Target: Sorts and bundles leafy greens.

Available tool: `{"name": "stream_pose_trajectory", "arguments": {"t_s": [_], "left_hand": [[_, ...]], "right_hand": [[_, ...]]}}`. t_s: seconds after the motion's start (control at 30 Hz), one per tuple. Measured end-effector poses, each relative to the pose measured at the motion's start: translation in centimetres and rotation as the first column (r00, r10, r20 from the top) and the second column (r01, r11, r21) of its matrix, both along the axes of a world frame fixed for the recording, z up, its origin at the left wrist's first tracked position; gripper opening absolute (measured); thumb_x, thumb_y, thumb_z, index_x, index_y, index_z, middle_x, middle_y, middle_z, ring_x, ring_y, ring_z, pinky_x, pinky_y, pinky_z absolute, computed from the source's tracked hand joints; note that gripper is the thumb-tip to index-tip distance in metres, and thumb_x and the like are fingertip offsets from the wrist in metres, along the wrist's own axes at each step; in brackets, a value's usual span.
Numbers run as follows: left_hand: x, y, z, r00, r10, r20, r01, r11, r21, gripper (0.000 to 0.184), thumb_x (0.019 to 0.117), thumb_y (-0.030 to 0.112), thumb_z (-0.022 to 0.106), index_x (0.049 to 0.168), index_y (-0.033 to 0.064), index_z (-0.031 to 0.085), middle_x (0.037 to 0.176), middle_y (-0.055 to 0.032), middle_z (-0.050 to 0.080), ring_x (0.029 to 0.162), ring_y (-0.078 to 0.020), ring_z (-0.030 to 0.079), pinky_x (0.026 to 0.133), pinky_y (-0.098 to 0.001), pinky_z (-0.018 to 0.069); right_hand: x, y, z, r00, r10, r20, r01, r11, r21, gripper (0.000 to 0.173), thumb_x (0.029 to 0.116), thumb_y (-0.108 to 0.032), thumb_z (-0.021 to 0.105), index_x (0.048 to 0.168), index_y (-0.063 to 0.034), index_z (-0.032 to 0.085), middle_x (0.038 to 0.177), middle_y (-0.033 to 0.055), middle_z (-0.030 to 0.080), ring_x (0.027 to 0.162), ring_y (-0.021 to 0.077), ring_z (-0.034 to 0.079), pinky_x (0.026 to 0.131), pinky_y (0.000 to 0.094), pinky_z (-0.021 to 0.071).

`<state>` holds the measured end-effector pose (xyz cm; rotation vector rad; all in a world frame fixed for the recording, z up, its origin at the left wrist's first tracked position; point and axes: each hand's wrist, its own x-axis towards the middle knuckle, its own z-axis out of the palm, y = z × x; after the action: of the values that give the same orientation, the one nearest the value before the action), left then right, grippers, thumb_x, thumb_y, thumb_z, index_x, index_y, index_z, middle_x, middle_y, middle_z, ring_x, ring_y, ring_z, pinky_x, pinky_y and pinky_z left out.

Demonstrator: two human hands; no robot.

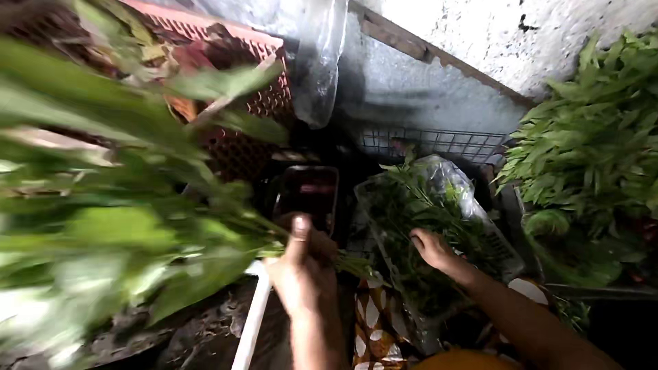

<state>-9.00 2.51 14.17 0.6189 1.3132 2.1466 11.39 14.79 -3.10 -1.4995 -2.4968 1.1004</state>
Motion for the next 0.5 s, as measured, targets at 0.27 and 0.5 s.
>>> {"name": "stream_pose_trajectory", "arguments": {"t_s": [0.27,0.5], "left_hand": [[3.7,2.6,-8.0,0.973,-0.103,0.209,0.149,0.964,-0.222,0.011,0.1020,0.007,0.058,0.101,-0.0020,0.064,0.064,-0.0053,0.060,0.045,-0.0094,0.048,0.043,-0.0243,0.0439],[9.5,3.5,-12.7,0.940,-0.162,0.301,0.236,0.944,-0.228,0.022,0.1061,0.012,0.054,0.112,-0.0038,0.068,0.073,-0.0063,0.063,0.059,-0.0130,0.059,0.058,-0.0297,0.0556]], "right_hand": [[-1.4,1.5,-2.2,0.954,-0.180,0.241,0.200,0.978,-0.060,0.044,0.1067,-0.028,0.047,0.147,-0.0127,0.052,0.135,0.0196,0.064,0.124,0.0399,0.063,0.103,0.0620,0.0494],[0.3,-1.2,5.2,0.851,-0.177,-0.495,0.201,0.980,-0.003,0.039,0.1078,-0.018,0.046,0.144,-0.0076,0.056,0.133,0.0144,0.065,0.113,0.0213,0.067,0.099,0.0401,0.0547]]}}
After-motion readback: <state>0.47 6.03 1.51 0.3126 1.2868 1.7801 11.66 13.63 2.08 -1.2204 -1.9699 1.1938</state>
